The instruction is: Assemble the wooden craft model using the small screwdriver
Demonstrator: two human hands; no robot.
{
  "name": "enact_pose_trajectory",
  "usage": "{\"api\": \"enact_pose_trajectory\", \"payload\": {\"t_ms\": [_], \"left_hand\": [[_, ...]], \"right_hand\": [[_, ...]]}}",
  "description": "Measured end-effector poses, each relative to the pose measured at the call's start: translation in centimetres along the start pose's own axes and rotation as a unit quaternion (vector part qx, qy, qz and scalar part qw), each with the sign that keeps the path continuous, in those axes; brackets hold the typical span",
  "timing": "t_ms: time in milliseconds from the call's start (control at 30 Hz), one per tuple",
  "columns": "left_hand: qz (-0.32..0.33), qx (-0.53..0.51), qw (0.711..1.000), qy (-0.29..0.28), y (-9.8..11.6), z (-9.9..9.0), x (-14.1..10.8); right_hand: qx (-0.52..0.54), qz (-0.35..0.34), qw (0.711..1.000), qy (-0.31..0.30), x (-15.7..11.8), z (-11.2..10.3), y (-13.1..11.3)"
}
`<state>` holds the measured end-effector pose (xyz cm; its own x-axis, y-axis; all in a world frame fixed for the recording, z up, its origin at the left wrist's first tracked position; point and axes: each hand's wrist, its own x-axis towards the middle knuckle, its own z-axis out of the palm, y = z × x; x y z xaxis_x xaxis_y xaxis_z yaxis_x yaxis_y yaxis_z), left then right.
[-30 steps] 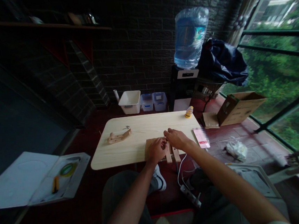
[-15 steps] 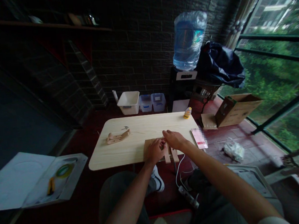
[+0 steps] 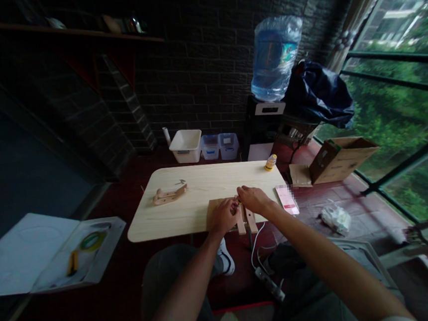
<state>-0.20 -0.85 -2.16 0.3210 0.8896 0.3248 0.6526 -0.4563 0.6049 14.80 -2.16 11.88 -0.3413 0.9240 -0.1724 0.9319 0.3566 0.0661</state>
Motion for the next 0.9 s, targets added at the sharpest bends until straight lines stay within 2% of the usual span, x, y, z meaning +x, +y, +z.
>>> {"api": "enact_pose_trajectory", "payload": {"t_ms": [333, 633, 900], "left_hand": [[0.000, -0.006, 1.000, -0.003, 0.01, 0.00, -0.06], [-0.001, 0.005, 1.000, -0.006, 0.23, -0.32, 0.08], [-0.005, 0.001, 1.000, -0.003, 0.17, -0.15, 0.20]], "right_hand": [[0.022, -0.006, 1.000, 0.011, -0.39, -0.42, 0.07], [0.031, 0.001, 0.999, -0.011, -0.07, 0.31, 0.30], [0.038, -0.010, 0.999, -0.003, -0.53, -0.64, 0.52]]}}
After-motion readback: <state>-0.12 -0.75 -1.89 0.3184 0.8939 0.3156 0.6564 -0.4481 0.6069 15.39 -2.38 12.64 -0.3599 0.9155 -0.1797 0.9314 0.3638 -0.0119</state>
